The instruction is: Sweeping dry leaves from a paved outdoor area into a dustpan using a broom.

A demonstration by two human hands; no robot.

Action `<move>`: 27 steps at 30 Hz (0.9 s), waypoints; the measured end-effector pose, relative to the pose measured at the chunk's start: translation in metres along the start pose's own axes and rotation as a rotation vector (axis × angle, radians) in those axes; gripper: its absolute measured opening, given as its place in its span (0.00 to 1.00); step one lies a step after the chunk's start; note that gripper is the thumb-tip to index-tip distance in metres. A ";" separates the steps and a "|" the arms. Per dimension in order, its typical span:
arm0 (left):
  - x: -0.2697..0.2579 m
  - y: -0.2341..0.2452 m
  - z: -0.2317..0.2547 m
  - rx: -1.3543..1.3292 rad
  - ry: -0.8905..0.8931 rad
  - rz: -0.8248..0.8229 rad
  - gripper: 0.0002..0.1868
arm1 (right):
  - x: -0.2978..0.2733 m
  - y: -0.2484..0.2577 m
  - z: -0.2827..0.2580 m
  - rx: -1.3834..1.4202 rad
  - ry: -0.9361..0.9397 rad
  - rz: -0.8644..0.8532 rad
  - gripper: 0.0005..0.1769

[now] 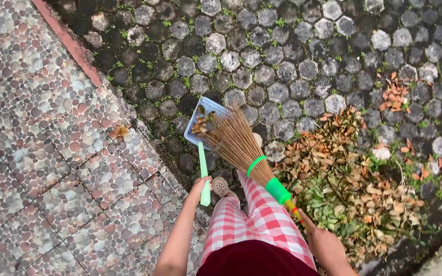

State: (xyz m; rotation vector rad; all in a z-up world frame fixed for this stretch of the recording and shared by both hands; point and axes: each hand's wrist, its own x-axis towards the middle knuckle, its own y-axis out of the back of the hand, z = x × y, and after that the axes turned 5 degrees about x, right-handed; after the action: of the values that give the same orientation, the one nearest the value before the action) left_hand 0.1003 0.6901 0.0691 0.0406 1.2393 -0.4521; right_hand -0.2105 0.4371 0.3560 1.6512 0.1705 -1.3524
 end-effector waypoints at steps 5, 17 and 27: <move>0.008 0.000 0.023 -0.048 0.038 0.008 0.03 | -0.001 0.045 0.006 -0.018 0.007 0.013 0.38; 0.019 -0.015 0.036 -0.024 0.096 0.029 0.04 | 0.060 0.133 0.046 0.594 -0.158 0.010 0.38; -0.028 0.004 0.051 -0.140 0.099 0.111 0.15 | 0.240 0.161 0.075 0.388 -0.128 0.188 0.33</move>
State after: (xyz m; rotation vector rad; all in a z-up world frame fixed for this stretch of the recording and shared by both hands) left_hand 0.1408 0.6883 0.1112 0.0125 1.3565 -0.2682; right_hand -0.0714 0.1923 0.2576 1.8352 -0.3349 -1.4003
